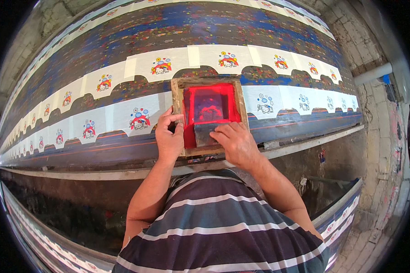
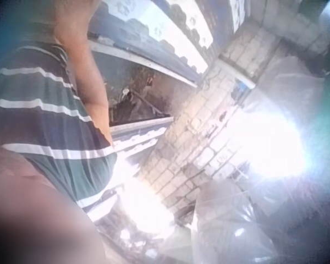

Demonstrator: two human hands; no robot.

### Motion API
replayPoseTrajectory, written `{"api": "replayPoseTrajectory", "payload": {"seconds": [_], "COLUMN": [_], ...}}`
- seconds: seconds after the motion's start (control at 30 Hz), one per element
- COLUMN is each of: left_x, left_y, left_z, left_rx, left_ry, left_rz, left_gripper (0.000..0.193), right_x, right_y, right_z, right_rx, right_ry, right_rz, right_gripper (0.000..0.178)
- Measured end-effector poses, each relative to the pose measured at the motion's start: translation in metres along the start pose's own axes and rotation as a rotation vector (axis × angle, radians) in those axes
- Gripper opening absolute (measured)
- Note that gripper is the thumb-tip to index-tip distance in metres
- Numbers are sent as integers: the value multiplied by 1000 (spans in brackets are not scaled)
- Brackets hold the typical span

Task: The person uses a wooden screen-printing frame with red ink to repeatedly print a cartoon character onto a long roll of patterned fabric. They hold the frame with the left hand and use a squeegee in the right hand to spread ink across the screen, then lift and reposition the frame to repeat the print along the fabric.

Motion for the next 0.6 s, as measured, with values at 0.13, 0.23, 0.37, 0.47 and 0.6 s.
{"api": "replayPoseTrajectory", "payload": {"seconds": [0.13, 0.23, 0.37, 0.47, 0.6], "left_x": [-5, -12, -15, -21, -32], "left_y": [-4, -7, -5, -4, -18], "left_z": [0, 2, 2, 4, 37], "left_rx": [-8, -3, -10, -51, -64], "left_ry": [54, 173, 146, 105, 26], "left_rz": [65, 134, 101, 103, 107], "left_gripper": [27, 31, 34, 33, 33], "right_x": [10, 8, -10, -41, -95], "right_y": [-14, -19, -34, -61, -108], "right_z": [-6, -7, -29, -54, -67], "right_rx": [37, 77, -74, -310, -436], "right_ry": [59, 110, 271, 212, 421], "right_rz": [25, 41, 100, 248, 559], "right_gripper": [40, 36, 37, 38, 35]}}
Point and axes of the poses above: each hand's wrist, its own y-axis towards the middle knuckle, its own z-axis out of the palm, x = y × z, the point moved 8 cm from there along y, towards the middle knuckle, and after that the axes turned 7 degrees about -x, right-handed, at the moved point
